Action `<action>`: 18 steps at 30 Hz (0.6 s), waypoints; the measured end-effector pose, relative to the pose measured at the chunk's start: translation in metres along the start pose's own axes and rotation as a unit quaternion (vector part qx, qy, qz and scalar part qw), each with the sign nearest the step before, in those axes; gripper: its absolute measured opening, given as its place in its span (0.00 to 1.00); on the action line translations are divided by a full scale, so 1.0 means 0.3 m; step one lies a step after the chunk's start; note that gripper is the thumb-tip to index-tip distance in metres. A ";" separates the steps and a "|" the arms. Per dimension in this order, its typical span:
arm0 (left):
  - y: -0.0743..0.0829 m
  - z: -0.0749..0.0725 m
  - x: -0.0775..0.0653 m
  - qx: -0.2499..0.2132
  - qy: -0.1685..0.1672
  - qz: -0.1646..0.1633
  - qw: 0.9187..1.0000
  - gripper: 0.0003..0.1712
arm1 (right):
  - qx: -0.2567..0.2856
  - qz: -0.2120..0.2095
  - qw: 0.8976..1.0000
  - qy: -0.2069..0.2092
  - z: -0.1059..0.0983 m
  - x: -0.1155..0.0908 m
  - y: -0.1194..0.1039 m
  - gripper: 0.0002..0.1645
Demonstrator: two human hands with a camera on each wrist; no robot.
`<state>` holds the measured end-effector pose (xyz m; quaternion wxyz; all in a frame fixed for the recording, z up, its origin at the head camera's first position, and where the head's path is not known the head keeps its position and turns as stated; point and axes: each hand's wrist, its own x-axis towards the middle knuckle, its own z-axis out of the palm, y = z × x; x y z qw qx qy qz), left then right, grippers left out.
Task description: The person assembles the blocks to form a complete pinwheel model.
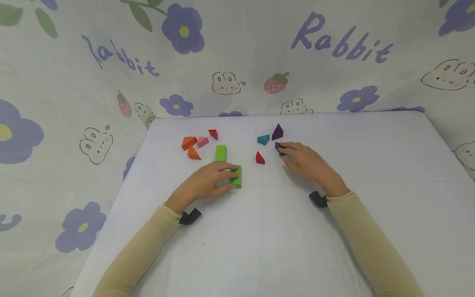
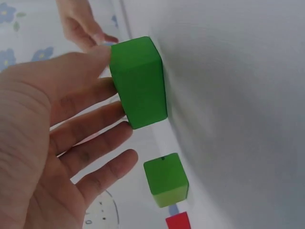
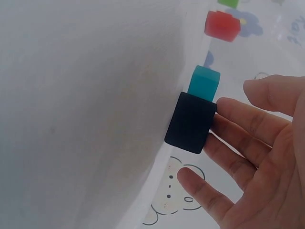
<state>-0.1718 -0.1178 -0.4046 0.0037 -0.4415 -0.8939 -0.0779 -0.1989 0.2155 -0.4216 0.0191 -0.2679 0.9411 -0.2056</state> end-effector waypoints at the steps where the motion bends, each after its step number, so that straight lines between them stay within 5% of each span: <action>1: 0.001 -0.001 -0.001 0.003 0.000 0.003 1.000 0.20 | 0.000 0.000 1.000 0.000 0.000 0.000 0.001 0.24; 18: 0.015 -0.016 -0.003 0.023 0.002 0.023 0.999 0.15 | 0.002 -0.002 1.000 0.000 -0.007 -0.004 -0.007 0.24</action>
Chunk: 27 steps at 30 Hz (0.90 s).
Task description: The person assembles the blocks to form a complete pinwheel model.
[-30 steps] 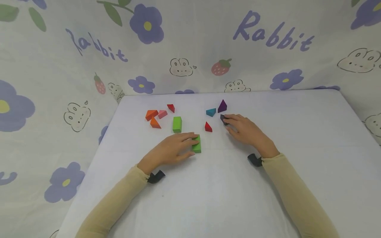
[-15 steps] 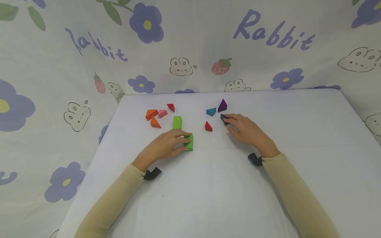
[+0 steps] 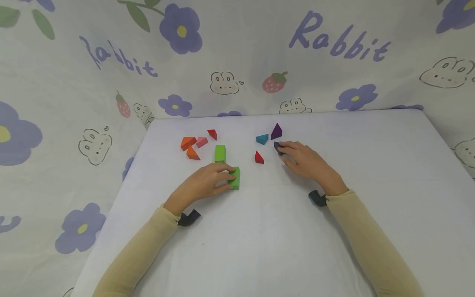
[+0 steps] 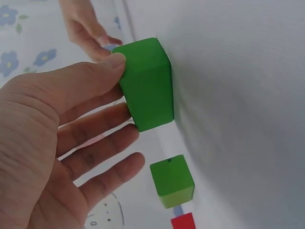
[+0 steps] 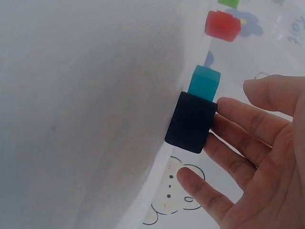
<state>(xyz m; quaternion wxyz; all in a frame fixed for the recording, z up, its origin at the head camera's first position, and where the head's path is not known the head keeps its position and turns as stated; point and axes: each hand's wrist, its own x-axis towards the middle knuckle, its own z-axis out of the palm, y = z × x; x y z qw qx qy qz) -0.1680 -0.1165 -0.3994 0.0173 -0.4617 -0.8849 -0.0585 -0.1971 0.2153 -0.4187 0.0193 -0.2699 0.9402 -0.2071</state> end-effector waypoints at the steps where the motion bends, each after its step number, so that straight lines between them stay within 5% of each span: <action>1: -0.001 -0.004 -0.001 -0.005 -0.002 -0.004 1.000 0.16 | 0.000 -0.001 1.000 0.000 0.000 0.000 0.000 0.24; 7: -0.044 -0.036 -0.022 -0.055 0.015 -0.077 0.995 0.19 | 0.004 -0.005 1.000 0.002 -0.002 0.001 0.001 0.24; 12: -0.114 -0.036 -0.044 -0.049 0.044 -0.129 0.989 0.22 | 0.006 0.000 1.000 0.004 -0.002 0.003 0.000 0.24; 27: -0.176 0.018 -0.055 -0.054 -0.006 -0.165 0.985 0.33 | 0.003 0.006 1.000 -0.002 -0.001 -0.001 -0.001 0.24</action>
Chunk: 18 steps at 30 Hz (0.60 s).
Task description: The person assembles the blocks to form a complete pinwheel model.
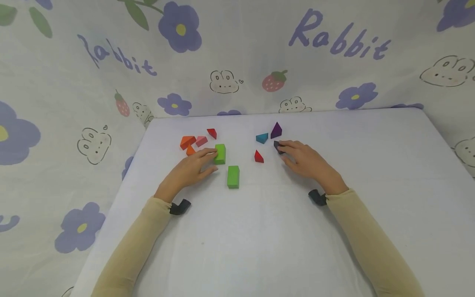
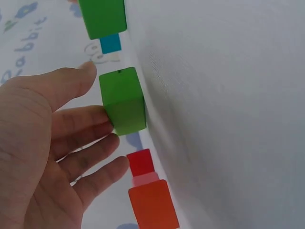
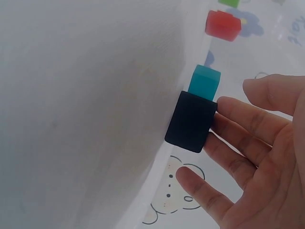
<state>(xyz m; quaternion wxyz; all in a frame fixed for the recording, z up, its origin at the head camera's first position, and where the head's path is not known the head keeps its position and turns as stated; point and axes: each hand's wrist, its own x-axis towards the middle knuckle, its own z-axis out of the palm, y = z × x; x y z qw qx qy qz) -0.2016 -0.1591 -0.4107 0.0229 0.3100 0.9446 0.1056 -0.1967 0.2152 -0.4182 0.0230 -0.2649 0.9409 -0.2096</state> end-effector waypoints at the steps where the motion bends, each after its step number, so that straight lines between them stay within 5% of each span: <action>1: 0.000 0.001 0.000 0.000 -0.001 -0.001 1.000 0.33 | 0.000 0.000 1.000 0.000 0.000 0.000 0.000 0.24; 18: 0.051 0.014 0.000 0.008 -0.011 0.020 1.000 0.30 | 0.000 -0.003 1.000 0.004 0.003 0.001 0.001 0.24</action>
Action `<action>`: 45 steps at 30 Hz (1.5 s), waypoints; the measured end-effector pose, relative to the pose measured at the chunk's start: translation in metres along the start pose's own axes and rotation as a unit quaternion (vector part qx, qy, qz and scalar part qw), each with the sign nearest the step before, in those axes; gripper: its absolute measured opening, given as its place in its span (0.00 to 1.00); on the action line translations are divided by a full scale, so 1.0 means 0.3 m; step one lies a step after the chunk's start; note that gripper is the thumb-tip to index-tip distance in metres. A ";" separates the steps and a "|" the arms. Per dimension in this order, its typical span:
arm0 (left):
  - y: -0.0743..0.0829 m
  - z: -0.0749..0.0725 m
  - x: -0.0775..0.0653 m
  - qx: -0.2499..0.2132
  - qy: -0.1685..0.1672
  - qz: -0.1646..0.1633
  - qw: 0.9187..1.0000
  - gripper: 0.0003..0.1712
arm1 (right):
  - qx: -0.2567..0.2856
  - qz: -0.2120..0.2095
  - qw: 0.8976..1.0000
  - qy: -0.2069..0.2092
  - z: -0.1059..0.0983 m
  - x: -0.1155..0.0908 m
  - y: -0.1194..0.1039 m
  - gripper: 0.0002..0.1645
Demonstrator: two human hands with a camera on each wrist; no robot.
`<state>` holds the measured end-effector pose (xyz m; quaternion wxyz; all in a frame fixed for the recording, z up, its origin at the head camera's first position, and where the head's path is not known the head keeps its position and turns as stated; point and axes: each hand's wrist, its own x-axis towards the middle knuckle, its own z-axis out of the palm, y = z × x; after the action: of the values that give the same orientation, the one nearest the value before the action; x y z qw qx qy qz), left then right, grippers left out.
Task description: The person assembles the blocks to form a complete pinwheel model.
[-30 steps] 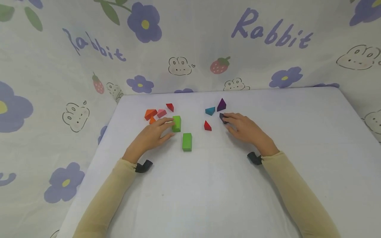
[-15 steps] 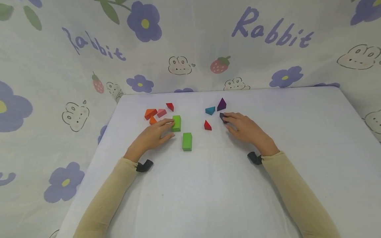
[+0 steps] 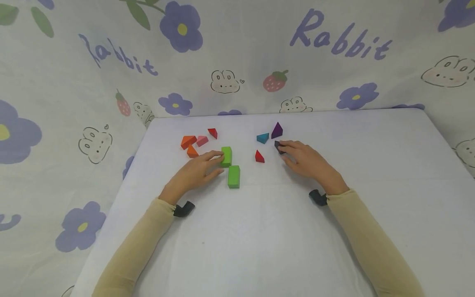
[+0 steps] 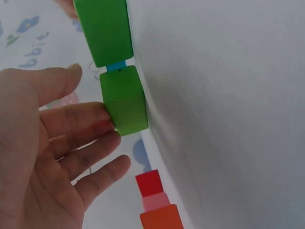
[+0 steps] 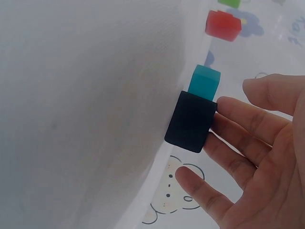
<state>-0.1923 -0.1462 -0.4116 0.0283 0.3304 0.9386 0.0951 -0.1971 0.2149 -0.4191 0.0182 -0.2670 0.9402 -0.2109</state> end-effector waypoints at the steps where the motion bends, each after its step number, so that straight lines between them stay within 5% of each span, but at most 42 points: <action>1: 0.003 0.001 0.000 0.002 0.002 0.003 1.000 0.30 | 0.001 -0.001 1.000 0.000 0.000 0.000 0.001 0.24; 14: 0.018 0.004 -0.003 0.001 0.003 0.033 0.999 0.29 | -0.001 0.001 1.000 -0.003 0.002 -0.003 0.005 0.24; 21: 0.025 -0.005 -0.010 -0.007 0.004 0.024 1.000 0.32 | 0.001 0.005 1.000 0.002 0.004 -0.002 0.003 0.24; 30: 0.055 -0.001 -0.013 -0.008 -0.045 0.006 0.999 0.40 | 0.000 -0.005 1.000 0.004 0.003 0.001 0.005 0.24; 45: 0.069 0.018 -0.007 -0.004 -0.035 0.021 0.999 0.46 | -0.003 -0.004 1.000 0.000 0.006 -0.003 0.010 0.24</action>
<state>-0.1773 -0.1310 -0.4129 0.0603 0.3528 0.9296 0.0883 -0.1975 0.2169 -0.4219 0.0162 -0.2705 0.9398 -0.2081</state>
